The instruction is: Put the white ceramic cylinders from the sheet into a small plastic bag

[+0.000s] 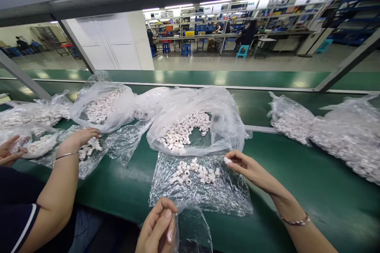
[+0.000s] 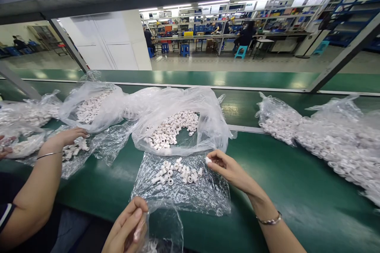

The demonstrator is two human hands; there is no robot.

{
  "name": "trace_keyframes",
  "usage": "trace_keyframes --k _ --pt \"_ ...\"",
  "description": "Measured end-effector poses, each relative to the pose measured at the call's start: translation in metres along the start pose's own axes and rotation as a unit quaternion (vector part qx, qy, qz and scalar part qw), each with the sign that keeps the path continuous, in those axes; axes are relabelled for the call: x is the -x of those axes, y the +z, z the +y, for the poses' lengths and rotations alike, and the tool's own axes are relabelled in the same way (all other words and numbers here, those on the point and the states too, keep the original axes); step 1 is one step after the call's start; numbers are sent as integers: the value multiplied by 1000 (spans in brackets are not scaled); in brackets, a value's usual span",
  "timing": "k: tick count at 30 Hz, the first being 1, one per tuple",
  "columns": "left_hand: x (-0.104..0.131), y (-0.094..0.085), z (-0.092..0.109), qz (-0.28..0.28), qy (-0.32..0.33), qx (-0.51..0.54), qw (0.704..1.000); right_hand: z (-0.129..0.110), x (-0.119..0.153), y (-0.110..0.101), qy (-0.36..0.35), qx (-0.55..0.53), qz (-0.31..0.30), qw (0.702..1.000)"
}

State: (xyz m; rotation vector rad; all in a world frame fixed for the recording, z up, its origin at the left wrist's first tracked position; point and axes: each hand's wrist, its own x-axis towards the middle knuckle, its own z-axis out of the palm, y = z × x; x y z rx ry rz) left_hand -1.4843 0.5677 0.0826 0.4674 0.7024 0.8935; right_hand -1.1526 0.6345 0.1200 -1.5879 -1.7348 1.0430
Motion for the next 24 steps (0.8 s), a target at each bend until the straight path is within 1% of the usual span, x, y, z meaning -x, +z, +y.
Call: trace_keyframes --k 1,3,5,6,8,10,12,13,15,17,18,20,22,24 --pt "0 0 0 1 -1 -3 1000 -2 1 -2 -7 -67 6 998" --pt "0 1 1 1 -1 -5 1000 -2 2 -4 -29 -175 19 984" --pt "0 2 1 -2 0 -2 1000 -2 3 -3 -38 -220 23 975" --pt "0 2 1 -3 0 2 1000 -2 3 -2 -28 -213 19 976" --pt "-1 2 0 -4 1 7 1000 -2 2 2 4 -144 8 990" --pt "-1 2 -1 -5 2 10 1000 -1 0 8 22 -21 3 1000" --pt "-2 2 -2 -8 5 13 1000 3 -2 15 23 100 -1 995" --pt "-2 2 -2 -10 7 16 1000 5 -3 19 24 144 -5 989" --pt "-3 2 -3 -16 12 22 1000 10 -4 24 26 194 -21 980" --pt "-3 1 -5 -20 17 26 999 11 -3 26 24 200 -38 979" --pt "-3 1 -5 -20 18 26 999 10 -3 25 21 186 -44 981" --pt "-3 0 -6 -19 19 27 999 5 -2 21 18 121 -50 991" --pt "-3 0 -5 -19 18 26 999 -2 0 15 29 7 -43 999" --pt "-3 1 -4 -21 16 19 999 -8 2 8 41 -132 -19 990"
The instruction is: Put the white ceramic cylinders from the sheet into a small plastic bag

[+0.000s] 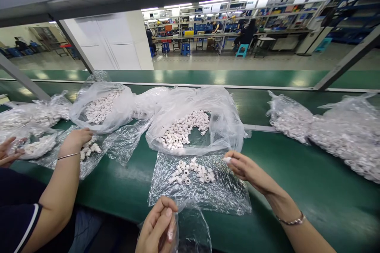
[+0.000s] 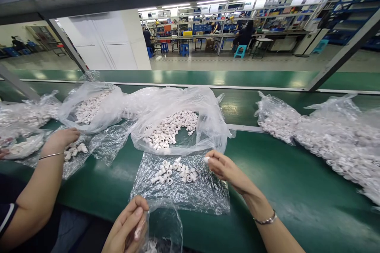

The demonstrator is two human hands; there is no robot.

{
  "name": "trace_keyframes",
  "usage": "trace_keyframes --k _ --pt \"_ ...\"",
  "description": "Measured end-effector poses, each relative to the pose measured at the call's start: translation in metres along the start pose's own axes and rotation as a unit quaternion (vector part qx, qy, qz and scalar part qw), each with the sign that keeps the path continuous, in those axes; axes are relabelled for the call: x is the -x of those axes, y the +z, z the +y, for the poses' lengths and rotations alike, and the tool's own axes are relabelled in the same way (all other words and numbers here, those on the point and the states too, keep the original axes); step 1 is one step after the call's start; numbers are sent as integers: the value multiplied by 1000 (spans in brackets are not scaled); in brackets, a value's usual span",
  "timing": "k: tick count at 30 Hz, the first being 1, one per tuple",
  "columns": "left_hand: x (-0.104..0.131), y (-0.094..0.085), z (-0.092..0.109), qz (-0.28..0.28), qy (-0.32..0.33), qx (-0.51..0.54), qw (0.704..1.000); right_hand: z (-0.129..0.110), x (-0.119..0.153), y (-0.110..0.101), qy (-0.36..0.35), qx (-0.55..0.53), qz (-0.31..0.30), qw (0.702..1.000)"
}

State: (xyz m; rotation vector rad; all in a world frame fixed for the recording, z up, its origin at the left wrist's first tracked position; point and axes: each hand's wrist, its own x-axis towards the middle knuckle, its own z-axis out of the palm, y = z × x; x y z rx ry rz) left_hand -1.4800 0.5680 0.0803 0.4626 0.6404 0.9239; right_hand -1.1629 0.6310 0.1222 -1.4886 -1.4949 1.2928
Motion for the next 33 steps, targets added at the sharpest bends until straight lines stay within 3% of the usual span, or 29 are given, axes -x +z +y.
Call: trace_keyframes --k 3,5,8,12,16,19,22,24,26,29,31,33 --pt "0 3 2 -4 -2 -14 1000 -4 2 -5 -11 -140 22 990" --pt "0 4 2 -5 -6 -13 1000 -2 1 -4 -5 -131 12 991" --pt "0 5 2 -4 -12 -7 1000 6 -4 7 -3 16 8 1000" --pt "0 5 2 -12 -5 -20 1000 19 -13 31 -20 230 57 971" --pt "-1 5 1 -16 -11 -16 1000 23 -15 44 3 311 78 947" --pt "-2 4 1 -18 -13 -15 1000 20 -15 40 12 249 72 966" --pt "-1 3 1 -18 -7 -12 1000 17 -15 29 28 30 40 998" --pt "-1 3 1 -19 -3 -14 1000 15 -15 22 29 -147 23 988" --pt "0 3 1 -19 -2 -17 1000 13 -14 18 11 -257 18 966" --pt "0 3 1 -16 -2 -19 1000 11 -13 17 17 -247 1 969" --pt "0 3 1 -14 0 -22 1000 9 -11 20 36 -151 -10 988" --pt "0 3 1 -9 -1 -23 1000 8 -9 23 11 -7 -5 1000"
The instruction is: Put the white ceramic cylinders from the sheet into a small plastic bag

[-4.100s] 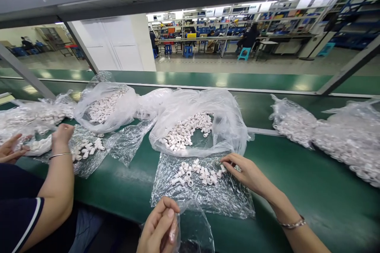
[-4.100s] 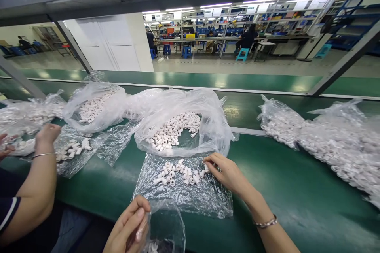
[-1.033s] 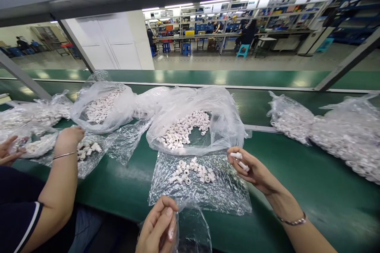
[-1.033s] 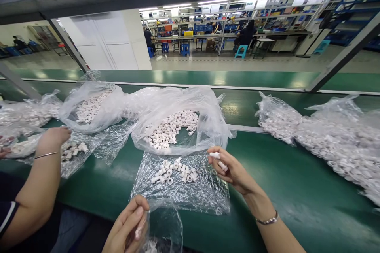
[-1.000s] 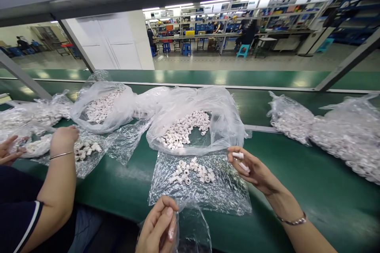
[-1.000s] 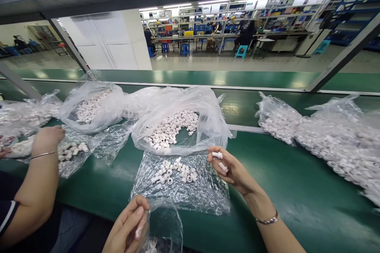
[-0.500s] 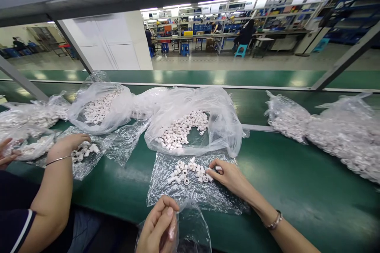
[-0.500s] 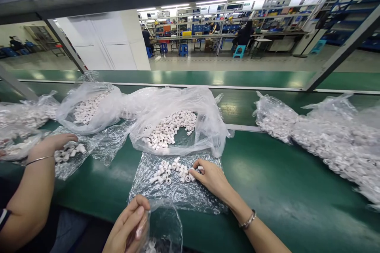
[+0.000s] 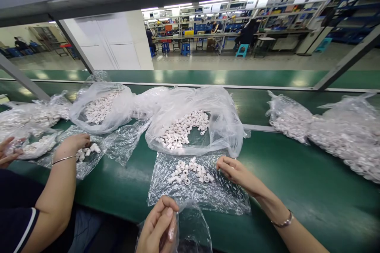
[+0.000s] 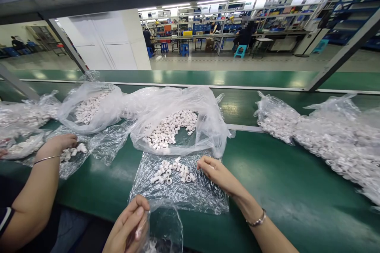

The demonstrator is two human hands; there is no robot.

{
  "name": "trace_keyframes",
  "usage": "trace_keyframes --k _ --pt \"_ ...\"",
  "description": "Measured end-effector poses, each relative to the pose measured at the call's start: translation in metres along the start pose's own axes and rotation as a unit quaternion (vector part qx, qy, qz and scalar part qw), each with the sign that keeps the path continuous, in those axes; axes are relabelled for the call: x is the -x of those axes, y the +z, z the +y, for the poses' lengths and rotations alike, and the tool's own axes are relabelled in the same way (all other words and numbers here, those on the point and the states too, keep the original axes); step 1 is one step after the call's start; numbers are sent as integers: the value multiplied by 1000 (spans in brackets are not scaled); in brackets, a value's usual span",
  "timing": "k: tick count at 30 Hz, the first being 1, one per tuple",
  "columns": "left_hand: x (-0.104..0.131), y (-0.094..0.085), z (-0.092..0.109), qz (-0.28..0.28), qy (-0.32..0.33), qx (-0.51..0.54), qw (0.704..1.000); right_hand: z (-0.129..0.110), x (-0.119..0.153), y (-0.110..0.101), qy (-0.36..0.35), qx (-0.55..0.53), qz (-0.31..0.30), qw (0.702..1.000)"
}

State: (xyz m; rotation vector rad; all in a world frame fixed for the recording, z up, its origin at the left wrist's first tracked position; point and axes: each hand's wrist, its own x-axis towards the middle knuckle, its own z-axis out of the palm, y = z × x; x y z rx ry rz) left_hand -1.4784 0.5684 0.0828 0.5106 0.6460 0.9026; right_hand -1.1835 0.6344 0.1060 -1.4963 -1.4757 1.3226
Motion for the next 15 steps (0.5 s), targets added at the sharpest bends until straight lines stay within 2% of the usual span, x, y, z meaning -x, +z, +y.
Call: trace_keyframes --k 2,4,6,9,12,15 --pt "0 -1 0 7 -7 7 1000 1 3 3 -25 141 7 990" --pt "-1 -2 -1 12 -16 16 1000 4 6 6 -9 233 -9 972" --pt "-1 -3 -1 12 -17 15 1000 7 9 8 21 278 -36 960" --pt "0 -3 -2 11 -12 4 1000 9 10 9 18 313 -46 948" --pt "1 -3 -2 9 -7 1 1000 6 9 5 6 269 -38 962" --pt "1 -2 -2 6 -2 8 1000 -1 8 -4 15 84 -36 996"
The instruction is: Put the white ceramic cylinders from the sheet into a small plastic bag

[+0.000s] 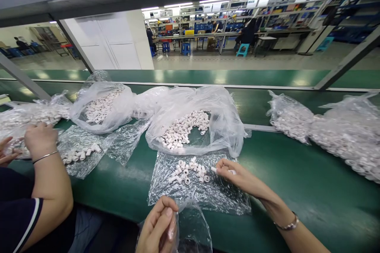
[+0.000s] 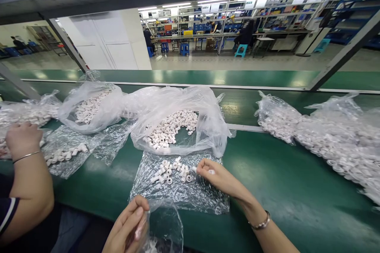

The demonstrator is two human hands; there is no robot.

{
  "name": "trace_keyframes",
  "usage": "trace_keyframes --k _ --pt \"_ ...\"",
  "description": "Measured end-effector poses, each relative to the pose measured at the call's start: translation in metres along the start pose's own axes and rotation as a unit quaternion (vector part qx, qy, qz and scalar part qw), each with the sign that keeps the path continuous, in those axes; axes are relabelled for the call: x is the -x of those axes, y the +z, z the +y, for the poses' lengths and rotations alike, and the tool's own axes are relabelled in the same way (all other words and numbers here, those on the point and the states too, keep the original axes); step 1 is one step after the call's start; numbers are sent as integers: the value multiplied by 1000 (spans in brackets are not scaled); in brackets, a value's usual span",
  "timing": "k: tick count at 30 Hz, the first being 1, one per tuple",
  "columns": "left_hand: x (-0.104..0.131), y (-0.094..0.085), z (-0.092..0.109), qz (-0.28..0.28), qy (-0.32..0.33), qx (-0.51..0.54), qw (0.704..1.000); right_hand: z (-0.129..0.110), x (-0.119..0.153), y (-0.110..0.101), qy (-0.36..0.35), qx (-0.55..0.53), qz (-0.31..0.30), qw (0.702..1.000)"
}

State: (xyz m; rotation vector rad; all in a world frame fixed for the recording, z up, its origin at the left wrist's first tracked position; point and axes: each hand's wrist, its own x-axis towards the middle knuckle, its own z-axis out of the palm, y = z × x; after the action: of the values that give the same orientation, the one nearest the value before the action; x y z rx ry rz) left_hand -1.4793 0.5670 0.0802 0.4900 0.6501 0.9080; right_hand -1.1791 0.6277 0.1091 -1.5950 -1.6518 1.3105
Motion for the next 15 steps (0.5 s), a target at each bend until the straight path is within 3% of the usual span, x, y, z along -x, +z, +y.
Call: trace_keyframes --k 4,7,11,15 --pt "0 2 2 -2 -1 11 1000 -2 1 -11 -16 -287 -12 958" --pt "1 3 3 -4 -4 1 1000 -3 2 -12 -55 -360 10 931" --pt "1 2 2 -2 -7 -8 1000 -4 -1 -1 -9 -262 -16 965" --pt "1 0 0 1 -6 -10 1000 -2 -5 17 -30 1 28 999"
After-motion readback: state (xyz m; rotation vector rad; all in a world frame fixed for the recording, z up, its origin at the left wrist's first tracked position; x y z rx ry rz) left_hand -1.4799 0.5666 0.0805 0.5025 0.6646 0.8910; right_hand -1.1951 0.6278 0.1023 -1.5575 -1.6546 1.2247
